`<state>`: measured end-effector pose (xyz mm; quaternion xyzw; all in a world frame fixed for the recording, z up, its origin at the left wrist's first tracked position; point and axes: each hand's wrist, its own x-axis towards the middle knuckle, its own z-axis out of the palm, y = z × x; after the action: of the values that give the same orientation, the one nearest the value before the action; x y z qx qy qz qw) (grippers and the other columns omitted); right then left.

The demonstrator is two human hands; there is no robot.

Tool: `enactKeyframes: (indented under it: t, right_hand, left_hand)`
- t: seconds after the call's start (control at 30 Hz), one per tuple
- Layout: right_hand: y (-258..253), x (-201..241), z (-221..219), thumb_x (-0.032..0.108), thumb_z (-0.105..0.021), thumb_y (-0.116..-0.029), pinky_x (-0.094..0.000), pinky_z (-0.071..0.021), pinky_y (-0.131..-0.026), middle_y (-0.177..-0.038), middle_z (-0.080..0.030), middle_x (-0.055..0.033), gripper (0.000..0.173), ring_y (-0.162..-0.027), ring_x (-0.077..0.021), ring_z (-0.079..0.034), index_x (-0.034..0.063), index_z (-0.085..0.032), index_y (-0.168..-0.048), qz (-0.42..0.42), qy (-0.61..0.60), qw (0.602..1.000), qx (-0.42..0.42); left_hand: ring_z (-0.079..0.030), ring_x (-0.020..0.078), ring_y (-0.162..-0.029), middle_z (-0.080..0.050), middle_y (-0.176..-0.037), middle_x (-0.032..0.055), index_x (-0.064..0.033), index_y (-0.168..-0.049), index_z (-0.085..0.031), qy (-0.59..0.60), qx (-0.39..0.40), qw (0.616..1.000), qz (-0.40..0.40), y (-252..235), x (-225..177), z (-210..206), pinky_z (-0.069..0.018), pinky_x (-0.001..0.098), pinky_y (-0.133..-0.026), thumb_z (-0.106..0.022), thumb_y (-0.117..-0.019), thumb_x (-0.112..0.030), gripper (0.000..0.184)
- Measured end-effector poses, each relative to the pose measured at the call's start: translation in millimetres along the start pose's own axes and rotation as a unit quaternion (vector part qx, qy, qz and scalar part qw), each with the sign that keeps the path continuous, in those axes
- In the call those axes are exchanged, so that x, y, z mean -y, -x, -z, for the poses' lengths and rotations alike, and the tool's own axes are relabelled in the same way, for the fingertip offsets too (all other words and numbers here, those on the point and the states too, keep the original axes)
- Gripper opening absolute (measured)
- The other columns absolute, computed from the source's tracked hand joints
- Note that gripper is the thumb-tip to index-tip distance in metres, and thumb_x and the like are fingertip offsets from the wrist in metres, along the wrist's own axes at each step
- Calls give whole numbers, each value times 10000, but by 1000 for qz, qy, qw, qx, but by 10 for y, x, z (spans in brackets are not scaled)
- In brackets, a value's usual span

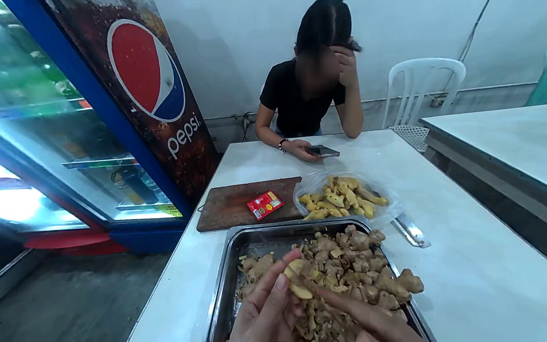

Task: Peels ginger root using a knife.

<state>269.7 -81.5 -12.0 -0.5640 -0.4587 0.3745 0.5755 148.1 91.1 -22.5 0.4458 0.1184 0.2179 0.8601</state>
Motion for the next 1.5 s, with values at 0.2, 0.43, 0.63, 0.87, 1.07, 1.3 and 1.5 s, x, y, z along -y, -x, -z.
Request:
enactKeyframes:
  t: [0.2,0.43,0.63,0.87,1.07,1.3,1.5]
  right_hand:
    - [16,-8,-146,372,-626,-1015,-364,-590,-751,-1253,-662,-194,663,-862,-147,-690,-14,-420,-1513,80,112,989,-54]
    - [32,-40,-175,518,-526,-1029,-449,-587,-849,-1428,-613,-131,671,-1014,-197,-718,131,-432,-1570,66,189,979,-38]
    - [46,-125,-204,527,-522,-1031,-367,-572,-745,-1282,-698,-131,640,-843,-154,-702,128,-499,-1530,91,198,974,-62]
    - [56,-165,-208,552,-522,-1023,-342,-578,-793,-1309,-686,-131,653,-903,-136,-711,120,-522,-1513,103,186,974,-73]
    - [3,43,-248,426,-554,-1039,-395,-564,-936,-1404,-623,-161,620,-1131,-195,-689,29,-492,-1511,78,159,983,-52]
    - [-40,-76,-206,364,-587,-1038,-344,-571,-890,-1434,-576,-165,592,-1065,-123,-671,12,-463,-1499,107,81,991,-25]
    - [-39,-61,-144,357,-554,-1054,-296,-559,-922,-1488,-510,-189,616,-1115,-84,-644,-35,-416,-1509,113,46,992,16]
  left_hand:
    - [-721,154,-983,-718,-1140,103,-26,-1209,-601,123,-50,990,51,-33,20,-127,-614,263,-786,-218,-1120,-244,450]
    - [-668,159,-1128,-677,-1250,90,-27,-1362,-589,118,49,991,35,-21,104,12,-579,314,-922,-423,-1085,-398,492]
    - [-691,182,-1108,-681,-1267,106,-26,-1353,-608,164,54,984,43,33,126,1,-610,324,-887,-499,-1063,-373,464]
    - [-682,178,-1137,-677,-1282,106,-44,-1374,-596,181,67,980,42,57,159,-16,-597,318,-917,-449,-1081,-381,471]
    - [-677,169,-1141,-687,-1268,85,-68,-1329,-627,162,55,985,25,83,157,-30,-585,322,-931,-532,-1045,-383,435]
    - [-680,147,-1100,-694,-1215,65,-66,-1308,-619,100,33,994,24,108,145,-84,-583,313,-919,-445,-1078,-402,443]
    - [-696,137,-1057,-710,-1165,68,-69,-1252,-659,116,21,992,36,83,139,-89,-598,291,-887,-469,-1069,-407,429]
